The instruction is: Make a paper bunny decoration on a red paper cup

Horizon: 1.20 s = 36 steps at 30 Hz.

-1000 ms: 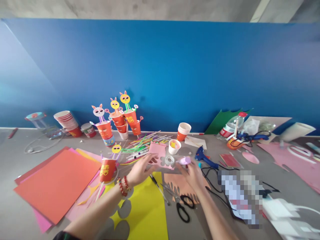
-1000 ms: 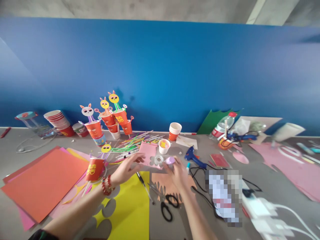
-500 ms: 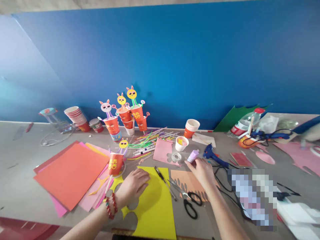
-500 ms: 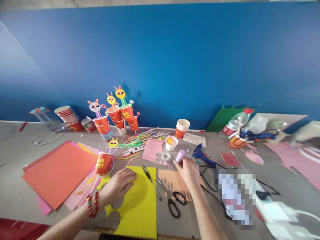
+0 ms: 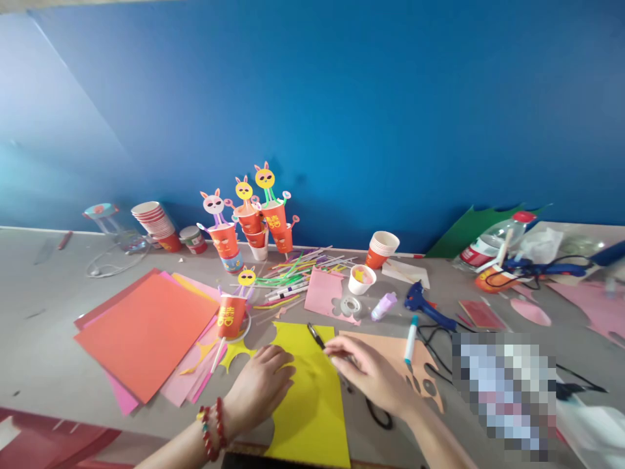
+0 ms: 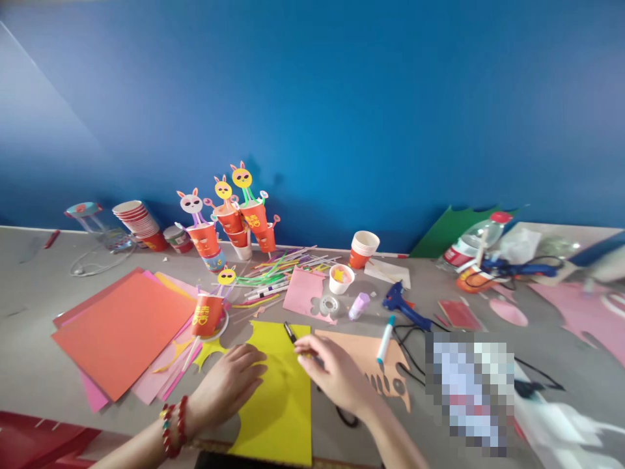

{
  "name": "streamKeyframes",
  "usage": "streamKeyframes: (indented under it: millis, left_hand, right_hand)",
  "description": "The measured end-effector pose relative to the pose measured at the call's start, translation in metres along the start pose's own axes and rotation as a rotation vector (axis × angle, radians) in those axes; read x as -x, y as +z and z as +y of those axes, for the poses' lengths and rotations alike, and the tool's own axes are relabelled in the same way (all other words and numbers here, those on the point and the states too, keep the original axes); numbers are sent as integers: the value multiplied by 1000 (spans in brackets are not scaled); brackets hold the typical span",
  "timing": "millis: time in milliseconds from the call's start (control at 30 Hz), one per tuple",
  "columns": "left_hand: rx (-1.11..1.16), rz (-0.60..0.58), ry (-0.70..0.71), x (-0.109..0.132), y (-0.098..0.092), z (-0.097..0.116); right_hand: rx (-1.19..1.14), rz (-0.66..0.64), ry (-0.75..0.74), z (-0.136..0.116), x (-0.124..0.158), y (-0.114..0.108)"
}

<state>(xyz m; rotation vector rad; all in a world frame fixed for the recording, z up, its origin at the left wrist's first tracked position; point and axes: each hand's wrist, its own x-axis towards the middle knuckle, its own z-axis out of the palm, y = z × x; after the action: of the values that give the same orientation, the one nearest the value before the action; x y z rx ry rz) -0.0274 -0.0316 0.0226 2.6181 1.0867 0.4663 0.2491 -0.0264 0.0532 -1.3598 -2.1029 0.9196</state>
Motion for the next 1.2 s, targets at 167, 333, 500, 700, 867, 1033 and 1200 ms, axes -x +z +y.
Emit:
streamKeyframes:
  millis: [167, 333, 500, 700, 867, 1033, 1200]
  left_hand:
    - [-16, 4, 9, 9, 7, 4]
    - [-1, 17, 6, 13, 10, 2]
    - [32, 23, 9, 14, 11, 1]
    - [53, 20, -2, 13, 13, -1]
    - [65, 27, -5, 14, 14, -1]
    - [71, 30, -14, 14, 13, 0]
    - [85, 36, -14, 14, 13, 1]
  right_hand:
    - [198, 30, -188, -12, -39, 50]
    - [324, 141, -183, -2, -65, 53]
    - [310, 175, -243, -2, -63, 51]
    - [468, 245, -274, -2, -65, 57]
    - [368, 189, -293, -1, -67, 59]
    - [486, 246, -270, -1, -72, 60]
    - [482, 284, -238, 9, -60, 50]
